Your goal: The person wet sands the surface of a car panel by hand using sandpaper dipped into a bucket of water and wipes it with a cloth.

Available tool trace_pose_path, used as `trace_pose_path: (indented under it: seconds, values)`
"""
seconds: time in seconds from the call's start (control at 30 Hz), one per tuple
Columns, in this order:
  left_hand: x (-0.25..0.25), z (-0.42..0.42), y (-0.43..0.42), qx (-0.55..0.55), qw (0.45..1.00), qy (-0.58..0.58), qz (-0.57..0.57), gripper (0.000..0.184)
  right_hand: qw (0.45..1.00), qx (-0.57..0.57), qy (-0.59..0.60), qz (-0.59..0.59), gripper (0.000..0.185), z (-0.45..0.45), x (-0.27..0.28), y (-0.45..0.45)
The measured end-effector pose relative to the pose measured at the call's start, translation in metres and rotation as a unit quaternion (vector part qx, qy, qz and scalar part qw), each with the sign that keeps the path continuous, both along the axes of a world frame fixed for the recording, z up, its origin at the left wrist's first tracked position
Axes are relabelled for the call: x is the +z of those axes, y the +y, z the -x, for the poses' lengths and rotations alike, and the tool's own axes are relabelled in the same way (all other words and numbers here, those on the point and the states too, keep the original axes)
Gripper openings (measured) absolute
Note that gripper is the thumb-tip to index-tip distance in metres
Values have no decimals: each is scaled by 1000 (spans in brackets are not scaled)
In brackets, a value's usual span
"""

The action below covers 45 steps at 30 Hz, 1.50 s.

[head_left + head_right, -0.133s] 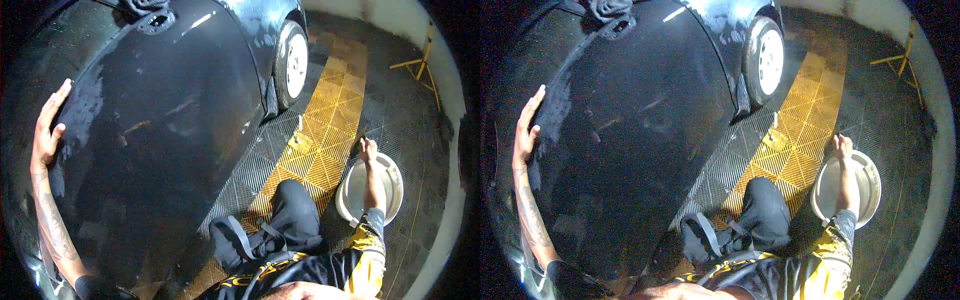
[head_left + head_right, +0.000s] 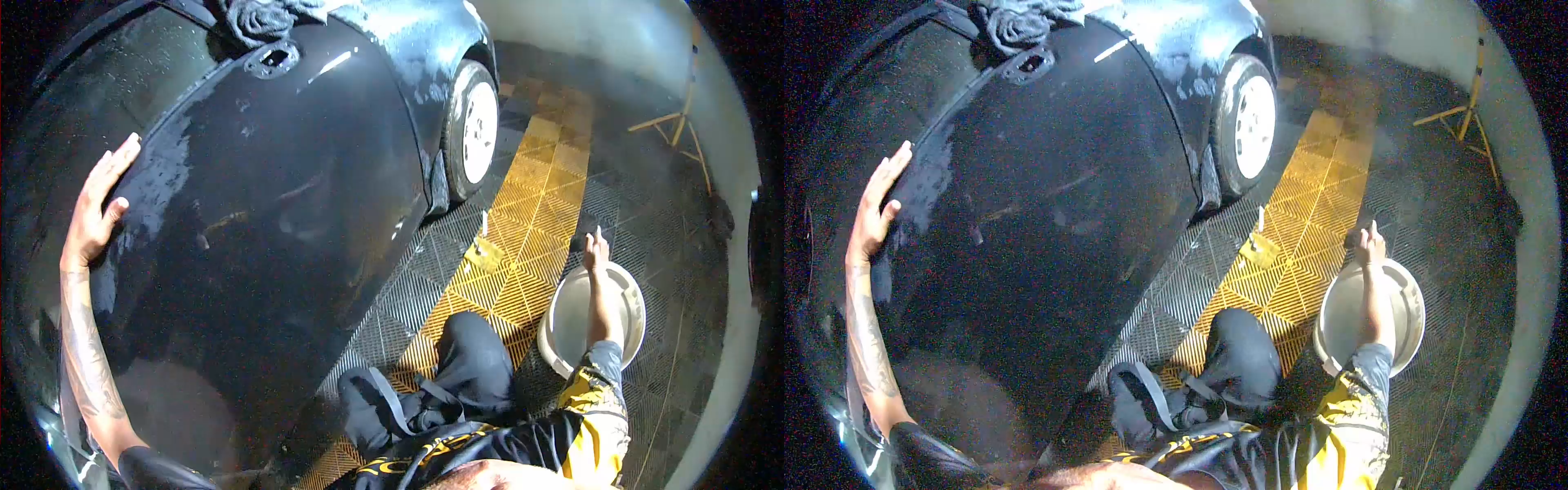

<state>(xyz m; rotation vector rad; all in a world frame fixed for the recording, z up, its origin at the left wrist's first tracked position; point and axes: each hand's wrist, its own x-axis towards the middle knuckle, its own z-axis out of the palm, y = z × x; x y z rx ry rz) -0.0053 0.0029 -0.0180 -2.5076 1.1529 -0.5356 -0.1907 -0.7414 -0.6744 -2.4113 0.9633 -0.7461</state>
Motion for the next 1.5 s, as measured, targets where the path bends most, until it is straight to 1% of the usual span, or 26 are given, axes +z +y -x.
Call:
trace_pose_path:
  seconds: [0.07, 0.1, 0.13, 0.17, 0.23, 0.3, 0.4, 0.43, 0.53, 0.63, 0.7, 0.77, 0.83, 0.9, 0.93, 0.97, 1.0, 1.03, 1.13, 1.17, 1.2, 1.23, 1.27, 1.33, 1.43, 1.5]
  values:
    - [15, 6, -1, 14, 999, -28, -6, 87, 983, -20, -170, -68, 61, -38, 0, 12]
    - [19, 10, -3, 24, 999, -40, -6, 88, 961, 69, -255, -81, 65, -28, 47, 42]
    - [20, 11, -4, 25, 999, -43, 1, 89, 963, 86, -253, -39, 68, -2, 101, 74]
    - [19, 11, -5, 25, 999, -39, 7, 91, 954, 135, -249, -98, 73, 30, 126, 92]
    - [18, 8, -3, 27, 999, -43, 3, 93, 964, 208, -163, 30, 52, 94, 109, 89]
    - [15, 8, -5, 26, 998, -51, 10, 95, 960, 272, -46, -43, 39, 150, 100, 104]
    - [15, 7, -5, 24, 998, -53, 7, 97, 880, 371, 270, -121, 39, 193, -9, 88]
    - [15, 8, -6, 21, 998, -55, 7, 97, 842, 294, 388, -233, 35, 181, 19, 116]
    - [15, 6, -3, 11, 998, -57, -1, 92, 802, 346, 441, -206, 51, 160, 20, 141]
    - [15, 2, 3, 16, 997, -70, -10, 91, 828, 172, 314, -431, 26, 162, 60, 164]
    - [15, 1, 2, 19, 997, -68, -13, 91, 826, 441, 319, -144, 21, 165, 83, 164]
    - [16, -2, 6, 14, 996, -78, -28, 90, 884, 373, 274, 68, 18, 189, 19, 162]
    - [18, -2, 9, 16, 994, -92, -53, 88, 929, 266, 234, -109, 15, 194, 33, 166]
    - [19, -1, 6, 5, 993, -94, -73, 86, 898, 125, 78, -414, 16, 178, 57, 170]
    - [19, -1, 7, 2, 993, -97, -73, 84, 840, 71, -57, -535, 20, 164, 73, 176]
    - [18, -2, 8, -3, 992, -102, -71, 83, 753, 15, -123, -646, 29, 142, 1, 115]
    - [19, -3, 9, -8, 991, -105, -77, 80, 651, -59, -194, -732, 39, 98, 19, 109]
    - [19, -5, 9, -19, 991, -104, -82, 80, 735, 37, -175, -655, 41, 84, 58, 90]
    - [19, -7, 11, -48, 990, -100, -86, 78, 768, 275, -284, -504, 37, -23, 193, 103]
    - [19, -7, 12, -52, 989, -102, -89, 77, 852, 388, -232, -265, 45, -60, 228, 124]
    - [19, -7, 13, -54, 989, -106, -91, 76, 871, 433, -231, -3, 58, -97, 262, 146]
    - [22, -8, 14, -61, 988, -103, -98, 76, 884, 429, -184, -35, 58, -158, 267, 151]
    - [23, -9, 15, -61, 988, -102, -99, 76, 856, 462, -197, 126, 46, -167, 328, 215]
    - [24, -10, 15, -64, 987, -106, -102, 75, 913, 306, -171, -207, 20, -252, 367, 318]
    - [27, -13, 15, -63, 992, -67, -89, 76, 845, 179, -492, 113, 37, -314, 345, 435]
    - [27, -11, 13, -51, 989, -83, -108, 76, 820, 260, -509, -35, 53, -294, 343, 469]
